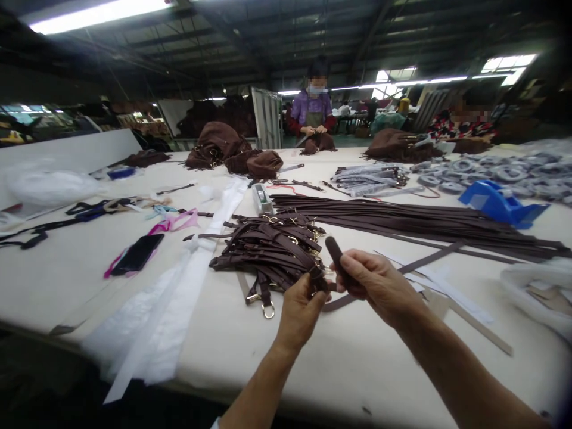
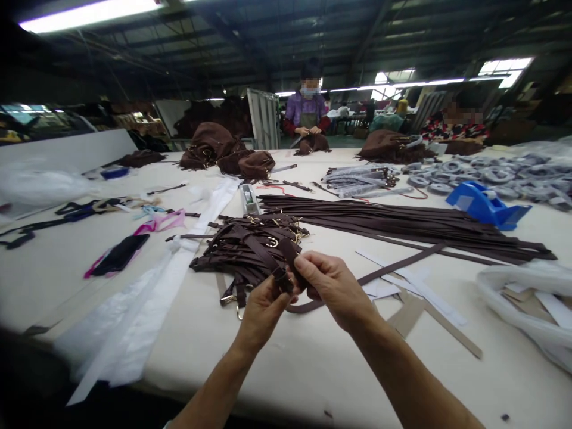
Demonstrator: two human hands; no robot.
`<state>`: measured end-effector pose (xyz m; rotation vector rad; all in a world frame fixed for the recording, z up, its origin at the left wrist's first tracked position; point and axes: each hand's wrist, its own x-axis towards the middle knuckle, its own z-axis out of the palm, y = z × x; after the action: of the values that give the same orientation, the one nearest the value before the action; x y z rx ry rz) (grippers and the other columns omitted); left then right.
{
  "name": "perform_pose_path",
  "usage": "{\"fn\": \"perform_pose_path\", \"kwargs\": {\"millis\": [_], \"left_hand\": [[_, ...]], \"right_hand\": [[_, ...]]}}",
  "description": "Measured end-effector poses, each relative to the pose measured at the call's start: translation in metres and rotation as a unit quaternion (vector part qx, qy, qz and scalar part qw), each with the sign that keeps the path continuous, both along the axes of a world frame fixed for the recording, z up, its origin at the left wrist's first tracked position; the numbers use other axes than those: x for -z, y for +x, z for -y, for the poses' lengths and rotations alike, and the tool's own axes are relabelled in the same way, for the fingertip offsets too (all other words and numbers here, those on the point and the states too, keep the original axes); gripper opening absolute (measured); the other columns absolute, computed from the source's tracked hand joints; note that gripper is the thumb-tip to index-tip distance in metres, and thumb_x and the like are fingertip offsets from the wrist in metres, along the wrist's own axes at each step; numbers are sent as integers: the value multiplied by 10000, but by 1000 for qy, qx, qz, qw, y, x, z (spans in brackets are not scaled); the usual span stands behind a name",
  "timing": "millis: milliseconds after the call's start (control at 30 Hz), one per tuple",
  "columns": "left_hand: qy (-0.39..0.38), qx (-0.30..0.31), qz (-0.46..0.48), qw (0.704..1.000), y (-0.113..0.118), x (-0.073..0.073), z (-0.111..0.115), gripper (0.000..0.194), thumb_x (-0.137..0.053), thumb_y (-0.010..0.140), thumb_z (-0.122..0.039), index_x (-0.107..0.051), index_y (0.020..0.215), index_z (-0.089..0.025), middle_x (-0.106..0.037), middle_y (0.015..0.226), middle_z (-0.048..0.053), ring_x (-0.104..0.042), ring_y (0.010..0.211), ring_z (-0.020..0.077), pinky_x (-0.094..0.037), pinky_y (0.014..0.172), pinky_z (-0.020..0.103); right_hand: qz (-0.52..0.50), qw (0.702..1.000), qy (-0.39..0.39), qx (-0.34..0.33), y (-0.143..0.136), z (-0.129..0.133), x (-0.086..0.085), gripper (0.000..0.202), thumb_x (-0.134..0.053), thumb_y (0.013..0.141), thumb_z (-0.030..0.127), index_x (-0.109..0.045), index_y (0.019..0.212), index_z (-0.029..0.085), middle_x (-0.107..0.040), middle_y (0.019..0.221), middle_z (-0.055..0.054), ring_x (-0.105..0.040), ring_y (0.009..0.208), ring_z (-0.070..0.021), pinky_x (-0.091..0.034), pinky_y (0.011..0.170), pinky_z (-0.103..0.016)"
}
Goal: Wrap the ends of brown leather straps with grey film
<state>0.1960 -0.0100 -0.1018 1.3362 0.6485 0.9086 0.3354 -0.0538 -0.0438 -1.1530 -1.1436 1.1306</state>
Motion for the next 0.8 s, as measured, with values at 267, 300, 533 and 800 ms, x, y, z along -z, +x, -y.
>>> {"fn": "perform_pose_path", "kwargs": {"millis": [267,300,533,800], "left_hand": [[-48,-12,40,998,1,9,-5,294,-652,769,-265,-568,1038,-182,-681,948,31,-634,878,148,-498,825,271],[-52,-8,35,998,1,8,-5,290,-650,769,-259,-568,1036,-180,-681,944,33,-636,876,149,-500,820,271],[60,-6,-87,994,-7,0,2,168,-545,836,-291,-607,919,-159,-666,882,30,-613,825,168,-493,759,269],[130,-19,-185,974,-11,9,15,210,-438,883,-262,-584,1005,-172,-646,774,27,-599,725,172,-448,666,252]], "right_hand": [[198,979,-28,-23,9,24,29,368,-512,857,419,-541,604,154,-470,720,-16,-442,656,-121,-362,531,-225],[215,976,-22,-31,10,24,31,363,-499,867,411,-539,611,157,-470,712,-13,-449,661,-125,-374,549,-231],[243,970,23,-17,4,14,36,344,-491,878,400,-521,626,168,-479,727,-14,-492,671,-133,-437,595,-255],[339,939,46,43,-8,-7,25,216,-527,864,323,-564,716,170,-533,726,-8,-513,578,-110,-438,499,-225]]}}
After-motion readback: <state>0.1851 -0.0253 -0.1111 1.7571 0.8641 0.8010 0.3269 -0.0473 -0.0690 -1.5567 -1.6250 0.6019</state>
